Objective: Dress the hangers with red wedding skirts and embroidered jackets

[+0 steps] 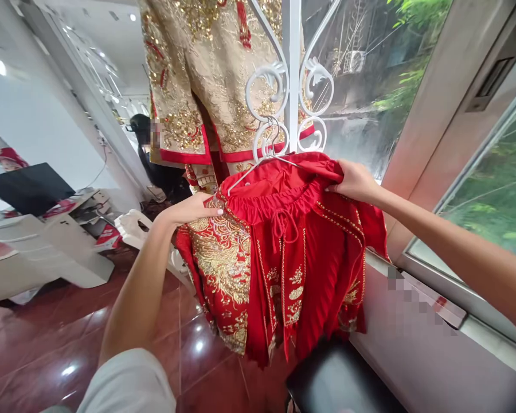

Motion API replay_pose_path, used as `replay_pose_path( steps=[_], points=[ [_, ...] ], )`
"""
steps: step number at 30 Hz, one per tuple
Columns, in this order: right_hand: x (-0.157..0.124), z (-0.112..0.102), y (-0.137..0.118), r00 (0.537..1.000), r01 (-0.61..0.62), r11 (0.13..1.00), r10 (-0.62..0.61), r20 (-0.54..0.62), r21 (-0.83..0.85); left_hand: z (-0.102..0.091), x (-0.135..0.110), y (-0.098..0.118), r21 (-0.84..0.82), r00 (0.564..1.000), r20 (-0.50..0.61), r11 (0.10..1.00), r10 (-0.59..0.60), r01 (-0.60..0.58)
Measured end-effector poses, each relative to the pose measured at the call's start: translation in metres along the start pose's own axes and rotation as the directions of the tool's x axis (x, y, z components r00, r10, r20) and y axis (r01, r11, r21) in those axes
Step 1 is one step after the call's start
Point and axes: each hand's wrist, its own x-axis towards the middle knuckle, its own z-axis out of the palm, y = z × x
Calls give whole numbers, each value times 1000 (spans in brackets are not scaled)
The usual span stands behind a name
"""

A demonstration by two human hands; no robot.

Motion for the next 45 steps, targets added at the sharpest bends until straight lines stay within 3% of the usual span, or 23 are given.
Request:
replay_pose_path(
  steps=[3,5,6,8,10,11,12,14,16,18,20,25,30,33,37,39,41,43,45],
  points=[
    [-7,0,-3,1000,-27,998,26,-16,-65,8,-8,5,179,989,-145,984,34,-7],
    [-10,1,-5,998,-55,993,53,-18,-101,17,-19,12,378,953,-297,923,49,70],
    [-11,1,-6,998,-67,992,64,-26,-111,24,-25,18,466,918,-390,876,78,124],
    [-12,3,-9,997,-72,993,68,-41,-99,39,-33,35,560,802,-567,801,185,211],
    [-12,4,-12,996,-74,995,71,-47,-69,62,-29,59,582,691,-657,786,301,210],
    [-11,4,-13,996,-80,995,78,-47,-59,76,-20,72,590,677,-651,789,343,168],
    [-11,3,-14,995,-88,995,86,-44,-54,92,-8,86,621,702,-595,778,390,94],
    [-9,0,-16,996,-92,995,91,-17,-46,127,26,110,707,748,-374,691,548,-152],
    [-7,-7,-16,996,-64,998,66,56,-22,162,61,127,750,690,-197,560,696,-351],
    [-4,-18,-16,991,-34,999,37,132,-19,188,90,133,761,683,-221,561,697,-326],
    [0,-31,-17,989,-22,996,34,144,-88,202,108,130,778,684,-259,567,682,-270],
    [15,-70,-33,996,-85,901,90,-8,-426,201,118,114,794,701,-262,561,664,-234],
    [6,-87,-63,988,-129,816,55,-146,-563,197,115,116,755,736,-281,615,616,-227],
    [-34,-69,-85,991,-115,798,51,-124,-591,198,113,116,748,735,-275,618,620,-242],
    [-90,-16,-107,993,-113,822,105,-47,-558,201,111,112,721,760,-230,632,607,-286],
    [-101,6,-104,992,-118,867,85,-89,-484,201,110,113,693,769,-253,665,587,-279],
    [-97,16,-85,972,-150,906,62,-225,-397,200,108,117,637,757,-360,737,545,-227],
    [-83,11,-54,933,-191,928,70,-354,-320,195,105,125,544,742,-478,822,470,-169],
    [-66,-1,-20,948,-200,949,125,-293,-243,188,102,134,461,748,-527,875,404,-148]
  ],
)
